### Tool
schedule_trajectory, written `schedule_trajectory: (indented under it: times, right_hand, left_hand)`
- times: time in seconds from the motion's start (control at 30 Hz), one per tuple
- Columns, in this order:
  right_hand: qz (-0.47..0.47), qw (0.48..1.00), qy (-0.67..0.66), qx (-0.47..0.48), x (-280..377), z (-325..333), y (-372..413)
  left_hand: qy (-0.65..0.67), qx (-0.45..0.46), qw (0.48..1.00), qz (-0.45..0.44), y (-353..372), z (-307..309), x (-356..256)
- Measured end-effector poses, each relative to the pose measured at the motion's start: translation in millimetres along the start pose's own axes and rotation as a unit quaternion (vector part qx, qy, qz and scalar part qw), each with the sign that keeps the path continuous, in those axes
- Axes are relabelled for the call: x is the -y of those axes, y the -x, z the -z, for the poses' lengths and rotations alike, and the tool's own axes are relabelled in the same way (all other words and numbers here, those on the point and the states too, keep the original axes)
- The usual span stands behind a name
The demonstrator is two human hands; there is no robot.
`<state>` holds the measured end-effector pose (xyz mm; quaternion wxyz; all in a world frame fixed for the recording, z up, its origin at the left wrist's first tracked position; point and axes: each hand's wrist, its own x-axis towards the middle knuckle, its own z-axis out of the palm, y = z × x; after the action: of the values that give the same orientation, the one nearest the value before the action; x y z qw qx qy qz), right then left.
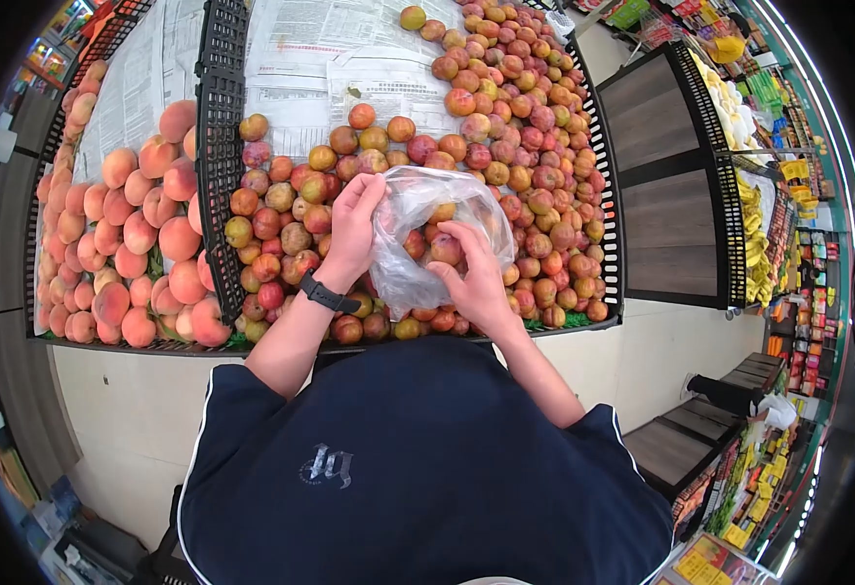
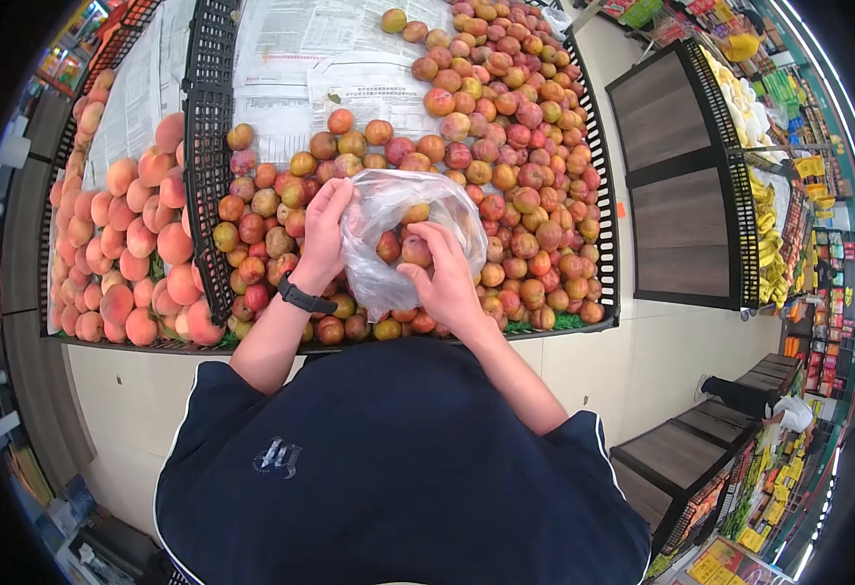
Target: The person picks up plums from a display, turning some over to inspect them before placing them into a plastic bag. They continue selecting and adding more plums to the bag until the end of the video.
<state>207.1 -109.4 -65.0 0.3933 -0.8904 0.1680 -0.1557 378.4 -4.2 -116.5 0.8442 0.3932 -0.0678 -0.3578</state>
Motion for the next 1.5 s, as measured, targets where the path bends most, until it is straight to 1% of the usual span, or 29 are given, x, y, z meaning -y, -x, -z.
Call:
schedule_trajectory:
  times: [0.07,0.17,0.27,0.4,0.47,0.5,0.6,0.67,0.7,0.77,0.87,0.97,1.07,1.1,1.2,1.23,1.33,1.4,1.43,1.47,1.5]
  right_hand:
    - [-0.009,0.999,0.032,-0.013,8,2,-2]
    - [0.027,0.997,0.072,-0.025,5,5,-1]
    - [-0.026,0.997,0.063,-0.023,-4,9,9]
    - [-0.043,0.995,0.08,-0.027,-8,12,14]
    - [-0.065,0.993,0.096,-0.027,-8,13,15]
    - [-0.064,0.992,0.1,-0.034,-9,13,15]
    - [-0.07,0.99,0.111,-0.043,-9,12,12]
    - [-0.092,0.988,0.121,-0.037,-5,13,10]
    - [-0.085,0.985,0.146,-0.036,-5,14,10]
    - [-0.07,0.978,0.195,-0.032,-7,13,11]
    - [-0.081,0.971,0.222,-0.027,0,18,13]
    - [-0.068,0.971,0.227,-0.023,-6,15,11]
    - [-0.108,0.972,0.207,-0.008,-10,17,5]
    - [-0.086,0.975,0.203,-0.017,-15,18,5]
    - [-0.077,0.982,0.169,-0.024,-27,20,11]
    - [-0.058,0.981,0.18,-0.045,-28,19,16]
    - [-0.002,0.992,0.069,-0.109,-26,27,26]
    - [0.07,0.979,0.048,-0.187,-36,41,36]
    - [0.041,0.972,0.055,-0.226,-31,54,39]
    - [-0.002,0.959,0.029,-0.281,-39,62,42]
    - [-0.055,0.945,-0.045,-0.318,-39,73,39]
  left_hand:
    - [-0.003,0.02,1.0,-0.001,2,-1,-2]
    - [-0.012,0.039,0.999,0.003,4,-3,-4]
    - [-0.008,0.045,0.999,0.022,4,-4,-2]
    - [0.002,0.049,0.998,0.042,3,-2,2]
    - [0.0,0.029,0.999,0.042,2,-4,4]
    - [-0.001,0.018,0.999,0.041,2,-4,4]
    - [-0.007,0.031,0.998,0.049,3,-1,4]
    - [-0.006,0.011,0.999,0.041,2,-3,8]
    - [-0.006,0.001,0.999,0.037,1,-5,9]
    - [-0.019,0.027,0.999,0.042,4,-4,7]
    - [-0.027,0.043,0.998,0.041,4,-2,5]
    - [-0.032,0.035,0.998,0.045,4,-3,5]
    - [-0.03,0.004,0.998,0.052,4,-8,7]
    - [-0.03,-0.009,0.998,0.054,4,-10,8]
    - [-0.016,-0.009,0.998,0.06,5,-9,8]
    - [-0.016,0.0,0.998,0.062,4,-6,7]
    - [0.018,-0.009,0.997,0.078,2,-2,6]
    - [0.023,-0.021,0.996,0.081,1,-3,6]
    - [0.026,-0.028,0.996,0.083,0,-4,6]
    - [0.026,-0.027,0.996,0.085,0,-4,6]
    - [0.027,-0.026,0.996,0.086,1,-4,5]
